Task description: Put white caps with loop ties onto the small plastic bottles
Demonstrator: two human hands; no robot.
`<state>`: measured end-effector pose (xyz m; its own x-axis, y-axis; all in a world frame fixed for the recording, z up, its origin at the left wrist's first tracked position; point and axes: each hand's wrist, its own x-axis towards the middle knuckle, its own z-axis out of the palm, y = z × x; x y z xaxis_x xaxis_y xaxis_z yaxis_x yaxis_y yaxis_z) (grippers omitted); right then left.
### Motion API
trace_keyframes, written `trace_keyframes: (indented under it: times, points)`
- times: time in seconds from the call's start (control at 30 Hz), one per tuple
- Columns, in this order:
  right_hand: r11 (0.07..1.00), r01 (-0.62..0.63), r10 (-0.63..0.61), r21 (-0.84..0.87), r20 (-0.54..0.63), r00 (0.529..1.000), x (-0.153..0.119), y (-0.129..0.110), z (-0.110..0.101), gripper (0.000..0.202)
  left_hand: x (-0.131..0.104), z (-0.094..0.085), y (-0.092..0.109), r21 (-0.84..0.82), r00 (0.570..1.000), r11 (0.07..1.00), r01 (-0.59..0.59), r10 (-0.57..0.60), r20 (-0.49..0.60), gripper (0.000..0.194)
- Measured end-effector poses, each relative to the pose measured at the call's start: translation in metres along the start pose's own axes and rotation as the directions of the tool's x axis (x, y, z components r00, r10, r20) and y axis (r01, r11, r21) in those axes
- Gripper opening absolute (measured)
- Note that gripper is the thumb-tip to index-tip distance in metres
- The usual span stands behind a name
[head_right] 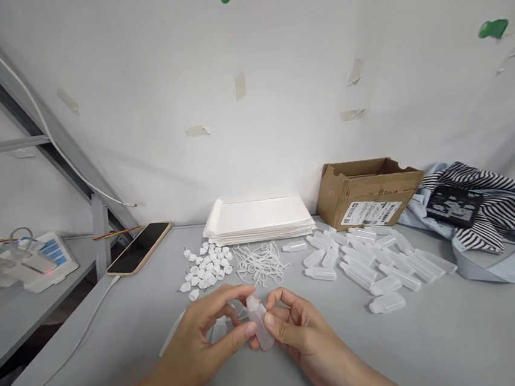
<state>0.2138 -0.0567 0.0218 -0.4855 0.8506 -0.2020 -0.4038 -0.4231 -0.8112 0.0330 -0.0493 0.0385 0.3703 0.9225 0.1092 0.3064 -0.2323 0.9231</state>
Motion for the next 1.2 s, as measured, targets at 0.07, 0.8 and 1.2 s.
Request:
trace_keyframes:
  times: [0.07, 0.8, 1.2]
  points:
    - [0.999, 0.006, -0.006, 0.037, 0.003, 1.000, 0.000, 0.002, -0.002, 0.018, 0.000, 0.001, 0.001, 0.090, 0.996, 0.992, -0.092, 0.093, -0.002, 0.036]
    - [0.964, 0.127, -0.140, -0.234, -0.039, 0.989, 0.003, 0.012, -0.002, 0.027, -0.002, 0.013, -0.007, 0.681, 0.712, 0.544, -0.491, 0.701, -0.046, 0.046]
    - [-0.149, 0.472, -0.654, -0.869, 0.445, 0.612, -0.004, 0.009, -0.019, 0.014, 0.000, -0.031, 0.013, 0.540, 0.968, 0.841, -0.025, -0.114, 0.222, 0.049]
